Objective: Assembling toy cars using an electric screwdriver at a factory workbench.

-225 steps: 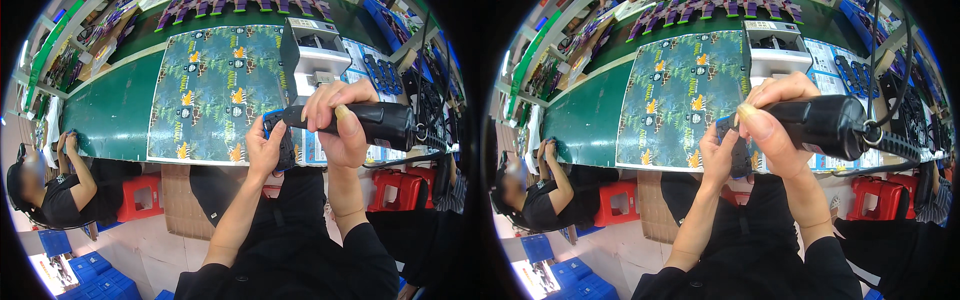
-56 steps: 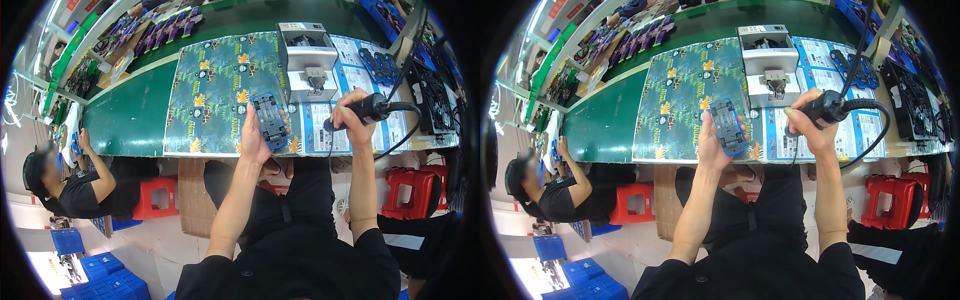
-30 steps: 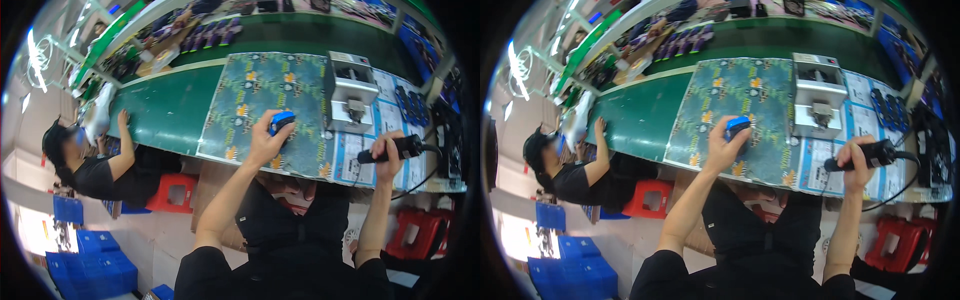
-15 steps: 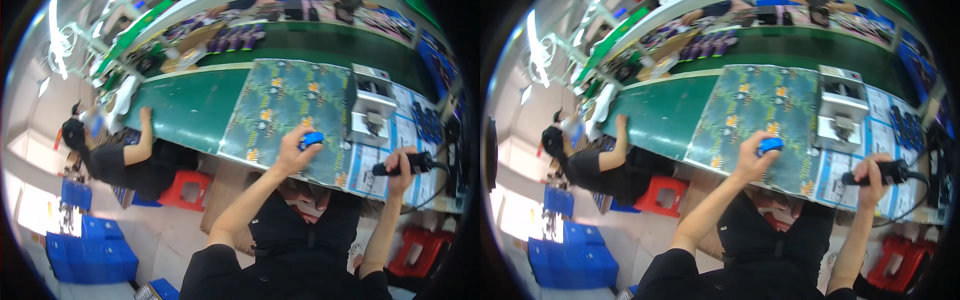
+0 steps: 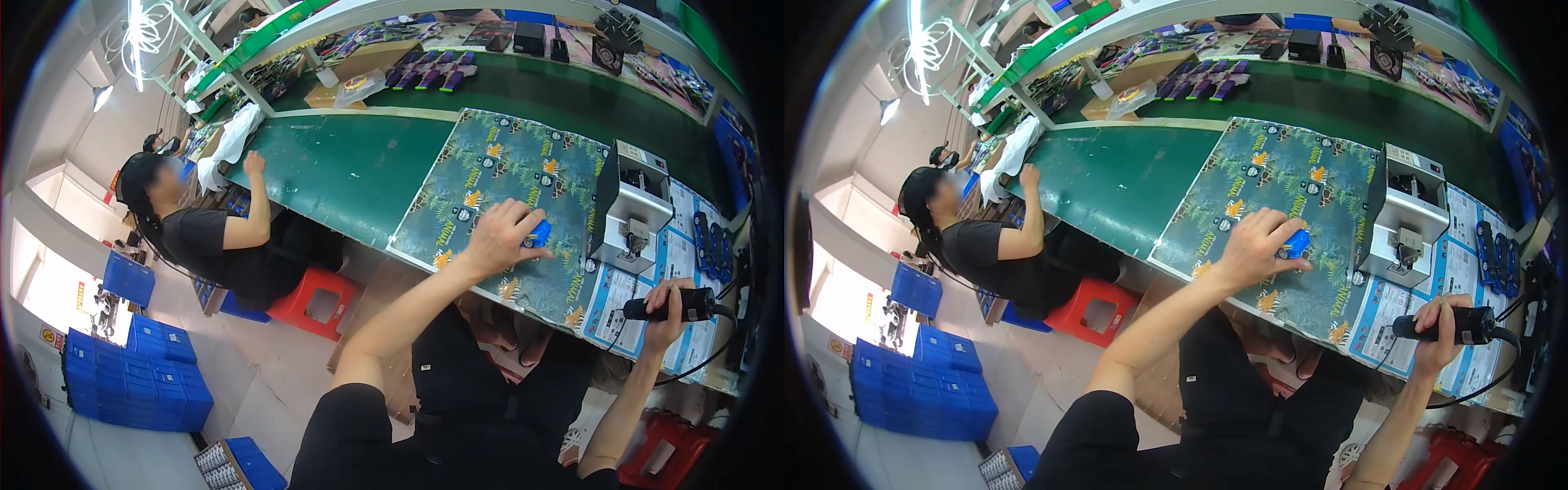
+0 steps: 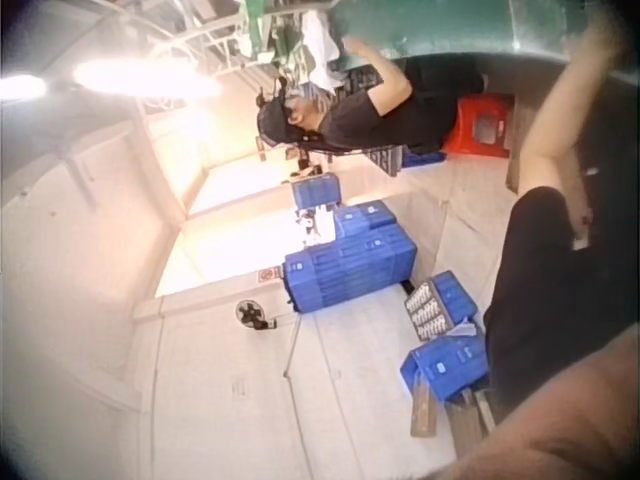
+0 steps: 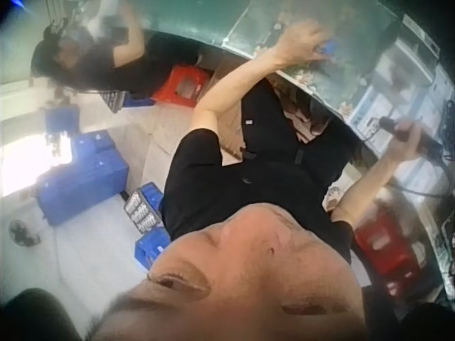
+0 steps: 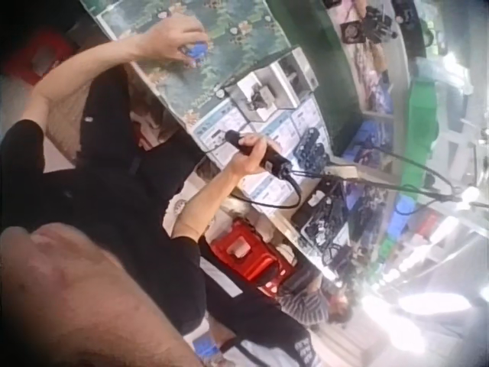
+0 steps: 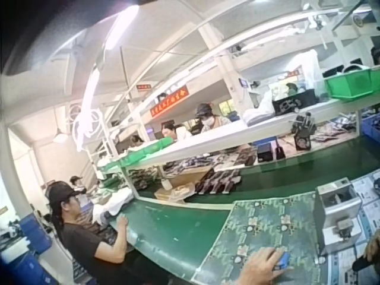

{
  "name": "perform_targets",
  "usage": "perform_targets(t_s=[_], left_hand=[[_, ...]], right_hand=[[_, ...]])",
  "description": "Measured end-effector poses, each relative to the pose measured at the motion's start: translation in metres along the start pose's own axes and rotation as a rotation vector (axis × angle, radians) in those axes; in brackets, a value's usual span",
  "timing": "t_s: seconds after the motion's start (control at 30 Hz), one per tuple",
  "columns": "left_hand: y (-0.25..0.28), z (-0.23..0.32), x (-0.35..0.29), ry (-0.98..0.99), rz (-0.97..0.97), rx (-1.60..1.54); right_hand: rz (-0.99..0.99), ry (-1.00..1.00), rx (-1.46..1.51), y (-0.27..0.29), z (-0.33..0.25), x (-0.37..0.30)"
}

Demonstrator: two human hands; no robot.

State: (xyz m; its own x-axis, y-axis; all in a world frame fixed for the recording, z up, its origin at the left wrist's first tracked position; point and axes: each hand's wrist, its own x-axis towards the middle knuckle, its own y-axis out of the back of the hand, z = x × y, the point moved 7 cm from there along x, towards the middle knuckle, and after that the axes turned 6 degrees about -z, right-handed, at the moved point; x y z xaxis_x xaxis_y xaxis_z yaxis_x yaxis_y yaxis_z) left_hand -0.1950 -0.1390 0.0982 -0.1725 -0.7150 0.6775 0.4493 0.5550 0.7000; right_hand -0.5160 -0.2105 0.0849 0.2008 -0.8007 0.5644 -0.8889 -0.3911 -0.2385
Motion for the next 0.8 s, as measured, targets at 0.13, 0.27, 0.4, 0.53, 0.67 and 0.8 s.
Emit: perform_targets(t_s=[0.13, 0.27, 0.4, 0.53, 0.67, 0.8], left_hand=[[-0.01, -0.022, -0.017, -0.092, -0.25, 0.223], [-0.01, -0.033, -0.035, -0.104, -0.462, 0.316], [0.014, -0.061, -0.052, -0.062, -0.558, 0.329], [0.074, -0.139, -0.08, 0.164, -0.522, 0.534], [0.126, -0.208, -0.148, 0.512, -0.307, 0.616], [0.131, -0.212, -0.15, 0.597, -0.065, 0.571]], right_hand=[[-0.002, -0.003, 0.008, 0.002, 0.002, 0.0], [0.02, 0.012, -0.016, -0.002, 0.001, 0.0], [0.022, 0.006, -0.031, 0.0, -0.003, 0.0], [0.038, -0.016, 0.016, 0.003, 0.0, -0.003], [0.022, -0.022, 0.033, -0.004, 0.005, 0.001], [0.042, 0.01, 0.003, 0.005, -0.004, -0.004]])
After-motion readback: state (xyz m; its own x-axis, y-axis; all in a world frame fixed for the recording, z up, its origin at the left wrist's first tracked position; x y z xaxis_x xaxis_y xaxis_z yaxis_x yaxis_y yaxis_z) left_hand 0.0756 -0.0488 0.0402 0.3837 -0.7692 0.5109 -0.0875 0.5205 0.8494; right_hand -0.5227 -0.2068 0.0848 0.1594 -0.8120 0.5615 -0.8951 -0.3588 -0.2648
